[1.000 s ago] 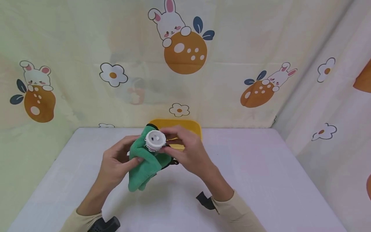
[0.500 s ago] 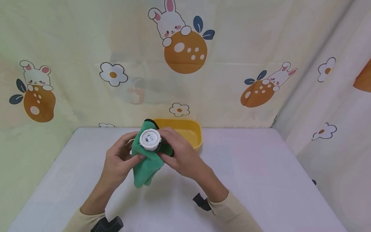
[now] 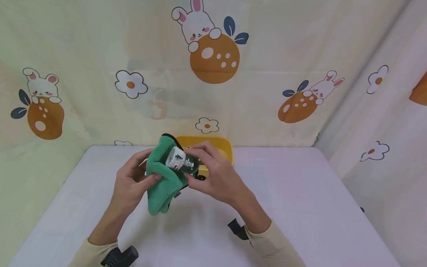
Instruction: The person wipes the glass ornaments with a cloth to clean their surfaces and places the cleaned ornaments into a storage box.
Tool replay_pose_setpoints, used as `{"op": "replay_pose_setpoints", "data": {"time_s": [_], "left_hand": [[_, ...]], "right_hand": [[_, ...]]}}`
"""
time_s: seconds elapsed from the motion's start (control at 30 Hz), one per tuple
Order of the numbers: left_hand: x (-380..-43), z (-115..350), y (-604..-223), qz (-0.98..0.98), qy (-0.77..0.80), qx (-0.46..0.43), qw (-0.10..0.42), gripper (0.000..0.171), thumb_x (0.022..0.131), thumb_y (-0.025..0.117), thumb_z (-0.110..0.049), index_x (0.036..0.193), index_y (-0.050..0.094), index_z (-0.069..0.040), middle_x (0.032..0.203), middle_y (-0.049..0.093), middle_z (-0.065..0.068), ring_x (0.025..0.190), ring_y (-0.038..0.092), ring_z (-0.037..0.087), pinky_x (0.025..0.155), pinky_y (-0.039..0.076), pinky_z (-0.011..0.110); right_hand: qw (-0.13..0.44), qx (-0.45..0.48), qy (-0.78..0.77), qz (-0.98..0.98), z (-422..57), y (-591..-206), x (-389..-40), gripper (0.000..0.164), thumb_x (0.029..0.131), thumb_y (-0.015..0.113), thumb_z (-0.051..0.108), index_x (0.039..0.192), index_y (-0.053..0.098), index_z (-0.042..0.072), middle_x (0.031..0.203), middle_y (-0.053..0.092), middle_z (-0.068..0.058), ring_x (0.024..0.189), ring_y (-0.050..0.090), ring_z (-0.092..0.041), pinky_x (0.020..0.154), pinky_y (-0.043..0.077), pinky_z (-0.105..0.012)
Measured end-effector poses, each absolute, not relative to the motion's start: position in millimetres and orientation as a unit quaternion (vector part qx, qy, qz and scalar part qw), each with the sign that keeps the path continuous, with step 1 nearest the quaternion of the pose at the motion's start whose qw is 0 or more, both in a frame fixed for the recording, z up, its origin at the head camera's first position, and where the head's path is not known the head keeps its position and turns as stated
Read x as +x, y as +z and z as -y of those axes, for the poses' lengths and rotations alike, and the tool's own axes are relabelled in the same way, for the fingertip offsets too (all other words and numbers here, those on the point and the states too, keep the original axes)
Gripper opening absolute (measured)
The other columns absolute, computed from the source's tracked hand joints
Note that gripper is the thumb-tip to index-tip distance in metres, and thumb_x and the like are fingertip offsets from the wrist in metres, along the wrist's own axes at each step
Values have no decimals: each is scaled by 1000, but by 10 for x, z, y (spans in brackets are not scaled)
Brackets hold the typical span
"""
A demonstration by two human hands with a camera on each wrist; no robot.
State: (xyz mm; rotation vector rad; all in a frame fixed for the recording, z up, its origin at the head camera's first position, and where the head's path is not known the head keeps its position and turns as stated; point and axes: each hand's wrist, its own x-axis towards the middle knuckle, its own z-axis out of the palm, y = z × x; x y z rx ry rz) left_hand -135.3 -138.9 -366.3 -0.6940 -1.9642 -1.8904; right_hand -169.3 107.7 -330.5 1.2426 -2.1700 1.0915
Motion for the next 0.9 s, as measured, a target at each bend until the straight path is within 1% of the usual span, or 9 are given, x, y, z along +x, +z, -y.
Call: {"op": "replay_pose_setpoints", "data": {"time_s": [0.17,0.37,0.47,0.6,0.77,0.9], "left_hand": [[-1350,1410,-3648,700,-656,-229,167,61,88,72,11,142,54,-8,138,58,9,122,63,25,92,58,34],[-1356,1398,-3636,704,-655,-227,157,60,88,73,8,142,55,-10,138,59,7,120,63,24,90,59,35],[-1365,1388,-3632,705,-655,-233,143,61,88,73,7,143,54,-11,137,59,7,120,62,24,90,60,35],[-1368,1380,-3634,710,-651,-233,132,61,89,74,5,144,53,-11,137,58,7,119,62,25,90,60,36],[-1364,1372,-3629,718,-645,-228,128,61,89,75,3,144,53,-12,137,58,7,118,62,25,89,60,36],[-1365,1350,-3628,716,-648,-227,125,60,90,74,3,144,54,-11,137,58,7,118,62,24,90,60,35]], "right_hand": [[229,449,360,785,-1133,-3265,-1688,53,79,81,8,130,64,4,122,60,-7,103,65,-17,85,59,-22],[262,476,317,778,-1124,-3245,-1688,54,79,83,8,128,63,2,121,60,-10,102,67,-18,87,59,-25],[267,492,306,770,-1104,-3232,-1680,53,79,85,7,127,62,1,122,58,-11,106,66,-19,90,59,-25],[267,510,287,766,-1114,-3213,-1683,52,80,87,9,126,63,3,124,59,-10,113,63,-21,91,58,-26],[285,534,252,755,-1160,-3193,-1699,55,78,88,6,126,64,4,126,62,-10,114,64,-22,89,59,-27],[297,544,240,748,-1174,-3201,-1711,57,76,89,4,127,65,6,127,63,-10,115,65,-23,91,59,-28]]}}
